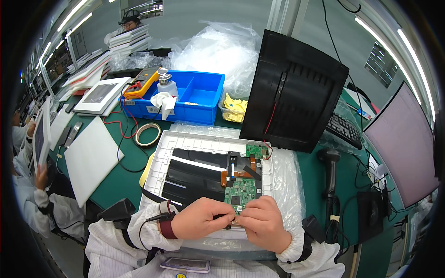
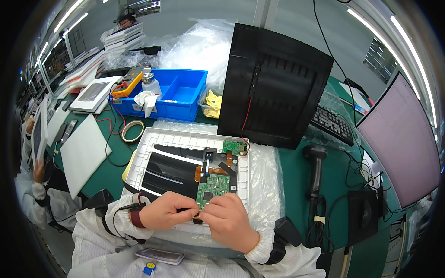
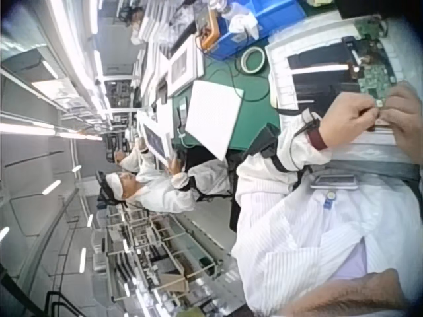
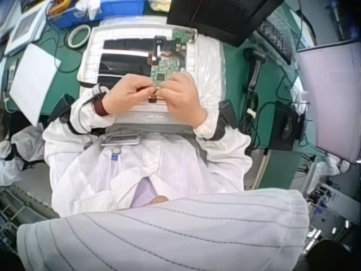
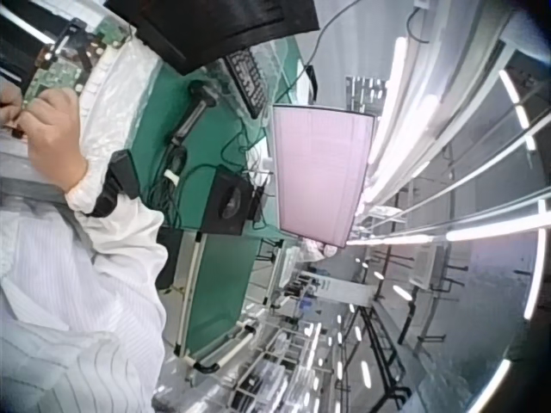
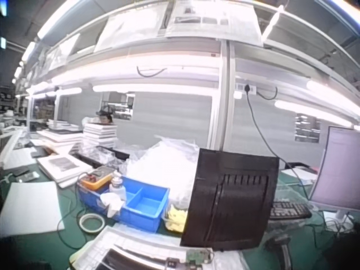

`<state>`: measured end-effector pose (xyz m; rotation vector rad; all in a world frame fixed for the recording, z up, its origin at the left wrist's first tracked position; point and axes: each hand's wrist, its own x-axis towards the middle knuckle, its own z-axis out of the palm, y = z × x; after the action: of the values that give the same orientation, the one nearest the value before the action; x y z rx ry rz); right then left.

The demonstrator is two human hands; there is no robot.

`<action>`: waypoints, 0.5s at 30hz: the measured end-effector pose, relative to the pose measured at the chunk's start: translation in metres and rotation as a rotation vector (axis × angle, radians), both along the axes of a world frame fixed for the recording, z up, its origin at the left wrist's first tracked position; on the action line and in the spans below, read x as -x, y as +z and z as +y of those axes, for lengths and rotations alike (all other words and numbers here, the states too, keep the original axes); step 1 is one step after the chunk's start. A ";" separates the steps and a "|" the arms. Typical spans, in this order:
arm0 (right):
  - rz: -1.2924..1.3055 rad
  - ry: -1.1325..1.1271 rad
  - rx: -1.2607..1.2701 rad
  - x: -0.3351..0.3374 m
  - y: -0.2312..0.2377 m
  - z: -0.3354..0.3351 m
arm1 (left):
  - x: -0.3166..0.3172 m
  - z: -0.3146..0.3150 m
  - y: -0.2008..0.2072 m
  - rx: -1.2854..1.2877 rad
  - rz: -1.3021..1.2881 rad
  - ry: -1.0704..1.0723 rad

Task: Assembling the internal components and connecting ribbon cables of an electronic tablet or screen device.

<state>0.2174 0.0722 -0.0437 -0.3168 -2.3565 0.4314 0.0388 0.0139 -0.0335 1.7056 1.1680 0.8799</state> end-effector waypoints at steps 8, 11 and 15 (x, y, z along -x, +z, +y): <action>0.133 0.082 0.713 -0.011 0.010 0.003 | 0.074 0.053 0.029 -0.517 0.425 0.676; 0.096 0.068 0.741 -0.014 0.007 0.009 | 0.072 0.066 0.042 -1.099 0.946 0.831; 0.098 0.103 0.675 -0.007 0.010 0.008 | 0.032 0.021 0.028 -0.365 0.257 0.218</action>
<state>0.2248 0.0805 -0.0340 -0.4671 -2.0732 1.2630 0.0064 0.0351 -0.0053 2.0594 1.4537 1.0807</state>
